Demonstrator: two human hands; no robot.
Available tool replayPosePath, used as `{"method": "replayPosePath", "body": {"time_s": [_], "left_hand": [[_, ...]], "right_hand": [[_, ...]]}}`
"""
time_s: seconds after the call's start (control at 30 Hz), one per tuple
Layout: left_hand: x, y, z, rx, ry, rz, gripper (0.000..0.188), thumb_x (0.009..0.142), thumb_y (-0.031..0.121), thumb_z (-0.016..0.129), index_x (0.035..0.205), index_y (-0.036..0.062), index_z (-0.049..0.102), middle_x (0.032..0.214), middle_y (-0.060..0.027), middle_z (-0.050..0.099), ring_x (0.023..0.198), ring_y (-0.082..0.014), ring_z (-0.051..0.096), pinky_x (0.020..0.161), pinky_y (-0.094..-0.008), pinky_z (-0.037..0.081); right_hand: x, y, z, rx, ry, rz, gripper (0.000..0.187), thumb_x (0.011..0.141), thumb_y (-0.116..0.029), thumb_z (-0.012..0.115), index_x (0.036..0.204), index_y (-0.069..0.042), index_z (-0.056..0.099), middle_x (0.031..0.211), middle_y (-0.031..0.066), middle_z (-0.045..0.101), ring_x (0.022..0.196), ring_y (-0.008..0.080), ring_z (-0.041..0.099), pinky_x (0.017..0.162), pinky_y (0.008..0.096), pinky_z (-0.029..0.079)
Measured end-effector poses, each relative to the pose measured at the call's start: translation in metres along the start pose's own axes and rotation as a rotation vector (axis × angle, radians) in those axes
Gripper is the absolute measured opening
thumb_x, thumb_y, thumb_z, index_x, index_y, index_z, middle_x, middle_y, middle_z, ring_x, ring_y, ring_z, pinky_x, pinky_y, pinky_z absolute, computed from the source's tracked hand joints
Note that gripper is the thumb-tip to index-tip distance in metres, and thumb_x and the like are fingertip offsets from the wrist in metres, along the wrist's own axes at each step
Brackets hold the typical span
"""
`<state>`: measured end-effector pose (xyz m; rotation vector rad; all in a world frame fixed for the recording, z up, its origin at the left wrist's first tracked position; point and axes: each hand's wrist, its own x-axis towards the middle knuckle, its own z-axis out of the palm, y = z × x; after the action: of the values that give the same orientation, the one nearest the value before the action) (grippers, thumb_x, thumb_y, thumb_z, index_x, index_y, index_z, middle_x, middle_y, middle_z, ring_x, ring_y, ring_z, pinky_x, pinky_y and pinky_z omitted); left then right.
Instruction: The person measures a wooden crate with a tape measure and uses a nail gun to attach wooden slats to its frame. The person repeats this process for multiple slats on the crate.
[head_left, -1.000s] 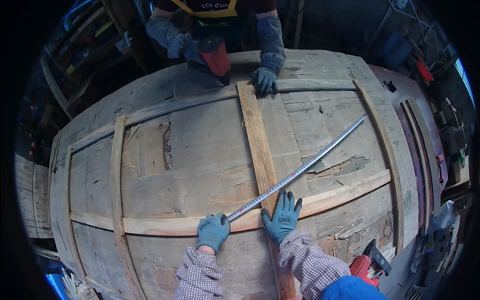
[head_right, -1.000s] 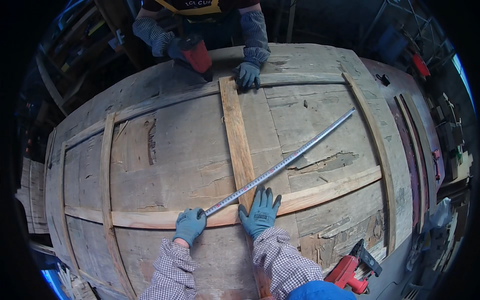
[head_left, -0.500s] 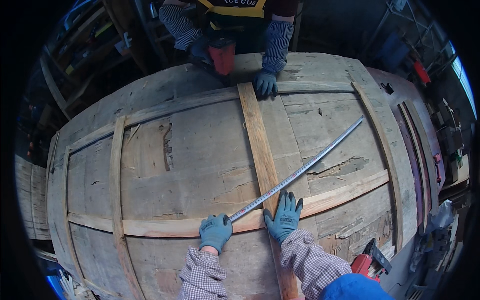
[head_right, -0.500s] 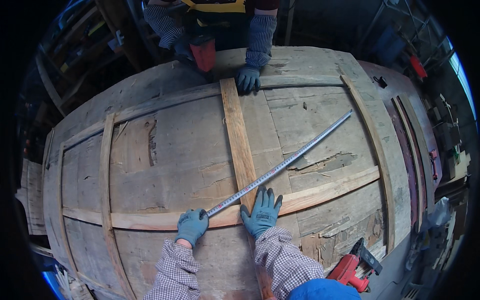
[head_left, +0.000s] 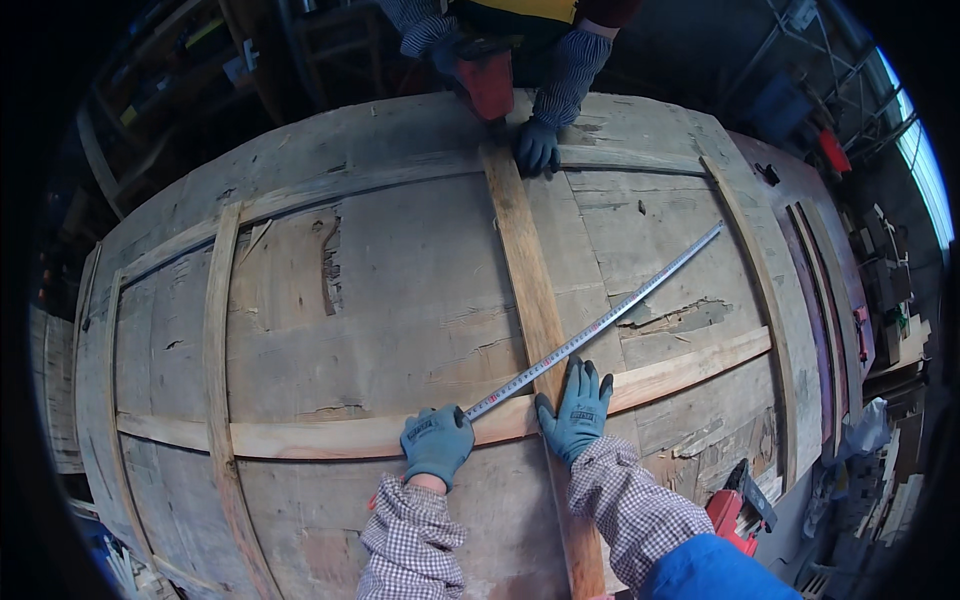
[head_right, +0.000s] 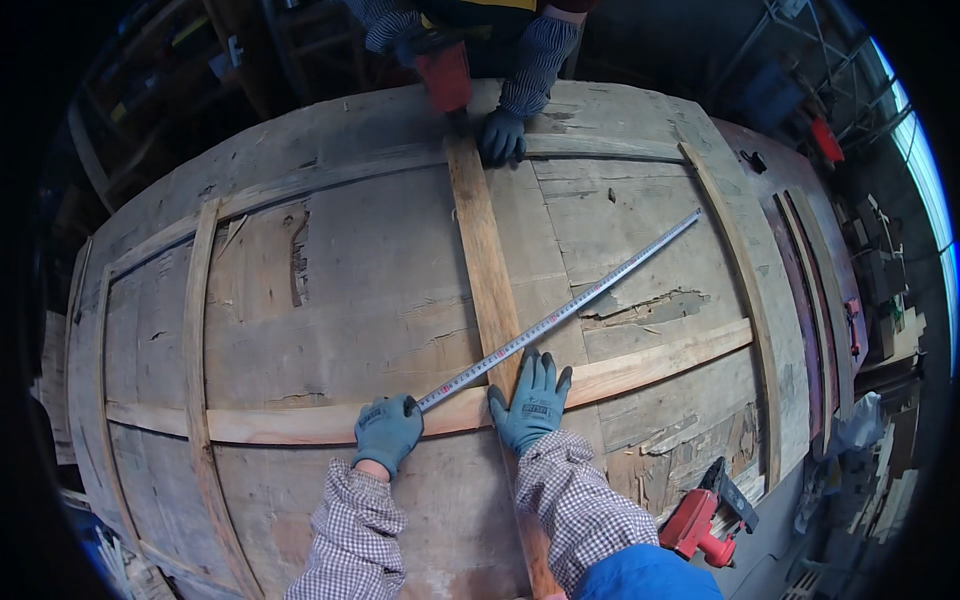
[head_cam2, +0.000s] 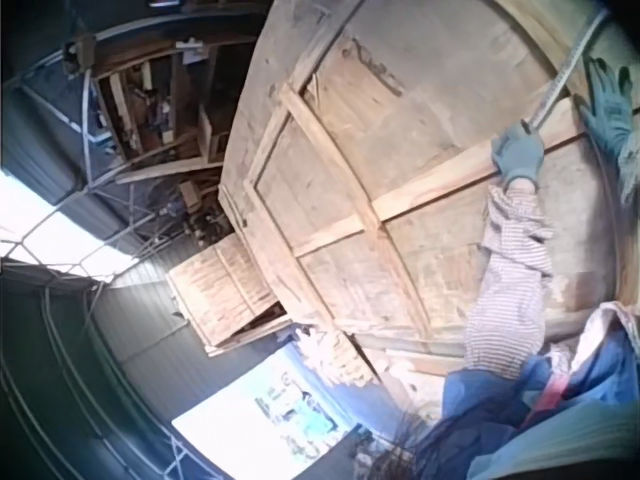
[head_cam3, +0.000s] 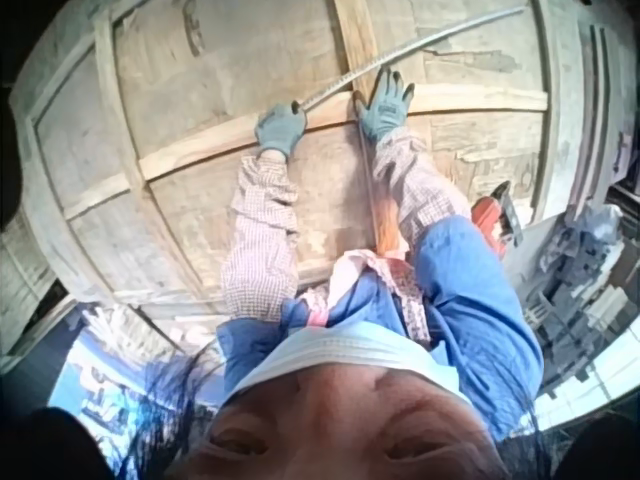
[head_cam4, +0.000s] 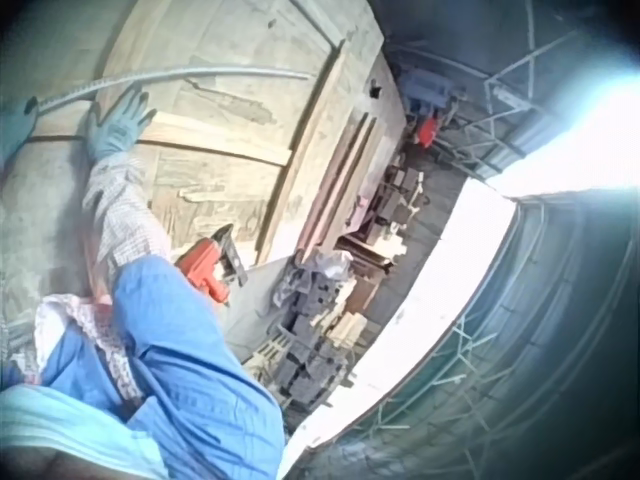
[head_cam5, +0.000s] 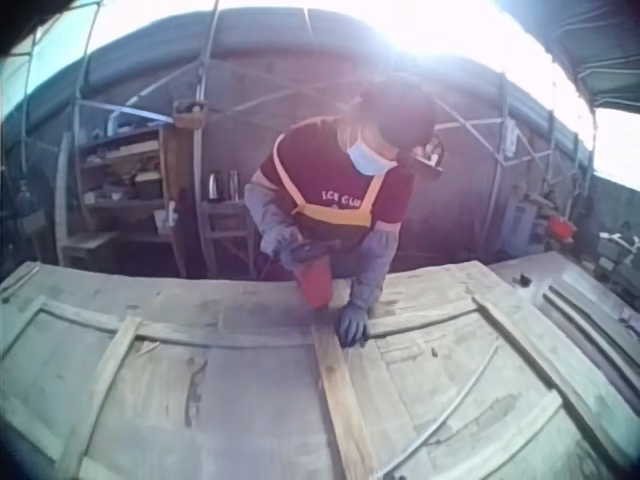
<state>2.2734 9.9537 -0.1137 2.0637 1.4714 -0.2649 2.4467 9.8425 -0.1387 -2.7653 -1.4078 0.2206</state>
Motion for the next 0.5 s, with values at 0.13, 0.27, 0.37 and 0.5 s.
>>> {"method": "replayPosePath", "body": {"time_s": [0.13,0.27,0.37,0.5], "left_hand": [[-0.0021,-0.0001,0.0028,0.019,0.018,-0.014,0.026,0.080,0.031,0.051,0.095,0.0144,0.064,0.097,-0.0150,0.059,0.090,-0.0331,0.055,0.079,-0.0414,0.044],[-0.0015,0.0012,0.0052,0.039,0.039,-0.001,0.026,0.081,0.030,0.051,0.095,0.0135,0.064,0.095,-0.0145,0.059,0.088,-0.0324,0.055,0.078,-0.0412,0.044],[-0.0034,0.0031,-0.0015,0.038,0.012,-0.024,0.025,0.081,0.030,0.050,0.095,0.0136,0.063,0.095,-0.0147,0.058,0.088,-0.0327,0.055,0.078,-0.0412,0.044],[-0.0052,0.0022,0.0027,0.035,0.040,-0.022,0.025,0.081,0.030,0.050,0.095,0.0140,0.063,0.095,-0.0150,0.058,0.089,-0.0332,0.054,0.078,-0.0422,0.043]], "right_hand": [[0.0008,-0.0008,0.0034,-0.006,0.016,-0.008,0.077,0.084,-0.047,0.044,0.136,0.004,0.020,0.136,0.0204,0.028,0.131,0.0328,0.018,0.107,0.0537,0.000],[0.0010,0.0034,0.0059,0.021,0.065,-0.010,0.078,0.082,-0.046,0.047,0.135,0.003,0.022,0.135,0.0198,0.029,0.131,0.0335,0.020,0.106,0.0551,0.001],[0.0020,0.0009,0.0088,0.057,0.085,-0.018,0.078,0.080,-0.047,0.049,0.135,0.003,0.023,0.135,0.0194,0.030,0.130,0.0337,0.021,0.106,0.0557,0.002],[0.0013,0.0013,0.0065,0.058,0.073,-0.012,0.078,0.080,-0.048,0.048,0.134,0.003,0.024,0.135,0.0193,0.030,0.130,0.0337,0.021,0.106,0.0557,0.001]]}}
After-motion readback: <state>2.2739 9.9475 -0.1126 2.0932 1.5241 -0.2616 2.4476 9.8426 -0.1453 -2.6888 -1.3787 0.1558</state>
